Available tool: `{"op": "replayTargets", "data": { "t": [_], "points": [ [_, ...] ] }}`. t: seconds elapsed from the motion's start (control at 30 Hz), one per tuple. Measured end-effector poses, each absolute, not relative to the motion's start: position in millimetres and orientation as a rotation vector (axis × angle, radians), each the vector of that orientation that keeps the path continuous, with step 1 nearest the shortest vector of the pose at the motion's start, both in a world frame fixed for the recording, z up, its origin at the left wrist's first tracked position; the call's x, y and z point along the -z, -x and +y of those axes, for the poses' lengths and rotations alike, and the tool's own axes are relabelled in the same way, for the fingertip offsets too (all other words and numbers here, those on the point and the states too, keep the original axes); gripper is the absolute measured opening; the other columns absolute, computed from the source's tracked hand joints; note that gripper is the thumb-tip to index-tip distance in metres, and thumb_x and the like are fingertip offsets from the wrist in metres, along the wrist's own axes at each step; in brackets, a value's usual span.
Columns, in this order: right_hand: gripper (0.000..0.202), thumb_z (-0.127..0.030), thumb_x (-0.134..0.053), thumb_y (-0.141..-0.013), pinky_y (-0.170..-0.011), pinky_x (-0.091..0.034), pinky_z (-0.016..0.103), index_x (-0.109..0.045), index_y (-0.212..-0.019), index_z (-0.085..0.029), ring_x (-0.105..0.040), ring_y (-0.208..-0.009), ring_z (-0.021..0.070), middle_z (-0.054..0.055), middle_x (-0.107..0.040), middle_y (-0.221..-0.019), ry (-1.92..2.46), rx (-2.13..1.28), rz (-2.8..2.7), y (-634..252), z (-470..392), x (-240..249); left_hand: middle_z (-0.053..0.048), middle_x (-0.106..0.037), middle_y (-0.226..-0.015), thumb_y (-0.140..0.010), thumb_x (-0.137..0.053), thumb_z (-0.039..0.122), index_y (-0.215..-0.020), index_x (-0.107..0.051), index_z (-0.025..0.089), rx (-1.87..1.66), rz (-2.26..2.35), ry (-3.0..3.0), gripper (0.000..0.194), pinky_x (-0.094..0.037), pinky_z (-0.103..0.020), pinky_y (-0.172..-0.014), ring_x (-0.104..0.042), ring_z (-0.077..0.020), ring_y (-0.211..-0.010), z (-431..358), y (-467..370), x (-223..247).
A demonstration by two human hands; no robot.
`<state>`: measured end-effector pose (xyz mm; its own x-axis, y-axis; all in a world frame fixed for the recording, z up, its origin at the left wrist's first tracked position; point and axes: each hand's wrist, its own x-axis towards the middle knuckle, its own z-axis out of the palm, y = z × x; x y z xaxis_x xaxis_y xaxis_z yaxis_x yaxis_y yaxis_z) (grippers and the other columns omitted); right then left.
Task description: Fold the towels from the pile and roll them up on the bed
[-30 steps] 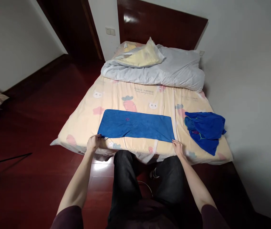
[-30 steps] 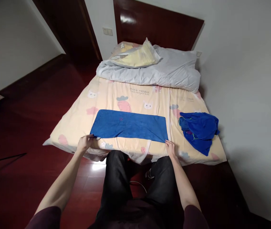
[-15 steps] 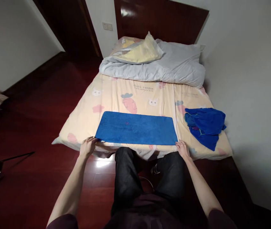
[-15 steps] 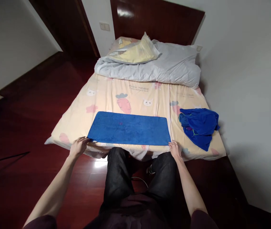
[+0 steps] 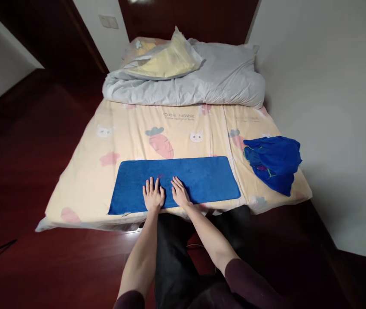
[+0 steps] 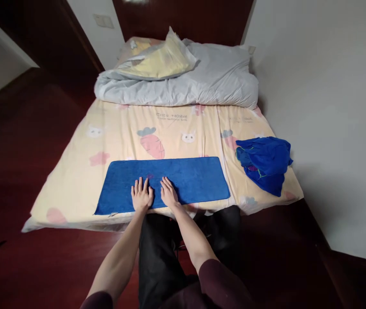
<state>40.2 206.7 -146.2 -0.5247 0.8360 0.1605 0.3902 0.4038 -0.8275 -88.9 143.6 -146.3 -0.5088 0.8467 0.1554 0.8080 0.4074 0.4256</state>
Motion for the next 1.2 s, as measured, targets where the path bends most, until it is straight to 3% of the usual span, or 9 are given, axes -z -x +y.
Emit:
{"op": "replayTargets", "data": {
  "t": [0.1,0.37,0.77,1.2],
  "points": [
    [0.049,-0.008,-0.045,-0.098,-0.128,-0.041,0.041,-0.069,-0.139,-0.018,-0.047,-0.152,0.0189,0.009,-0.060,-0.154,1.032,-1.004,-2.029,-45,204,165,-0.012,-0.033,-0.172,-0.103,-0.037,0.035,-0.159,-0.049,0.016,-0.752,2.566,-1.512,0.060,-0.014,-0.054,-0.133,-0.024,-0.0308,-0.162,141,93,153],
    [0.048,-0.007,-0.047,-0.095,-0.126,-0.044,0.041,-0.071,-0.135,-0.017,-0.049,-0.150,0.0190,0.009,-0.059,-0.155,0.966,-0.937,-1.998,-76,221,169,-0.011,-0.035,-0.172,-0.101,-0.039,0.035,-0.157,-0.051,0.017,-0.766,2.569,-1.481,0.060,-0.014,-0.054,-0.133,-0.026,-0.0297,-0.162,143,91,145],
    [0.053,-0.014,-0.040,-0.096,-0.127,-0.043,0.047,-0.065,-0.143,-0.013,-0.051,-0.149,0.0224,0.013,-0.062,-0.151,1.360,-0.478,-2.045,-312,307,164,-0.010,-0.039,-0.169,-0.099,-0.041,0.034,-0.156,-0.052,0.019,-0.812,2.595,-1.507,0.060,-0.018,-0.054,-0.132,-0.029,-0.0295,-0.161,143,93,151],
    [0.052,-0.012,-0.041,-0.093,-0.120,-0.050,0.048,-0.068,-0.138,-0.010,-0.057,-0.143,0.0253,0.018,-0.068,-0.143,1.383,-0.279,-2.010,-303,308,172,-0.006,-0.030,-0.174,-0.102,-0.038,0.033,-0.162,-0.044,0.019,-0.546,2.617,-1.478,0.062,-0.013,-0.049,-0.134,-0.022,-0.0256,-0.163,145,94,144]
  ]
}}
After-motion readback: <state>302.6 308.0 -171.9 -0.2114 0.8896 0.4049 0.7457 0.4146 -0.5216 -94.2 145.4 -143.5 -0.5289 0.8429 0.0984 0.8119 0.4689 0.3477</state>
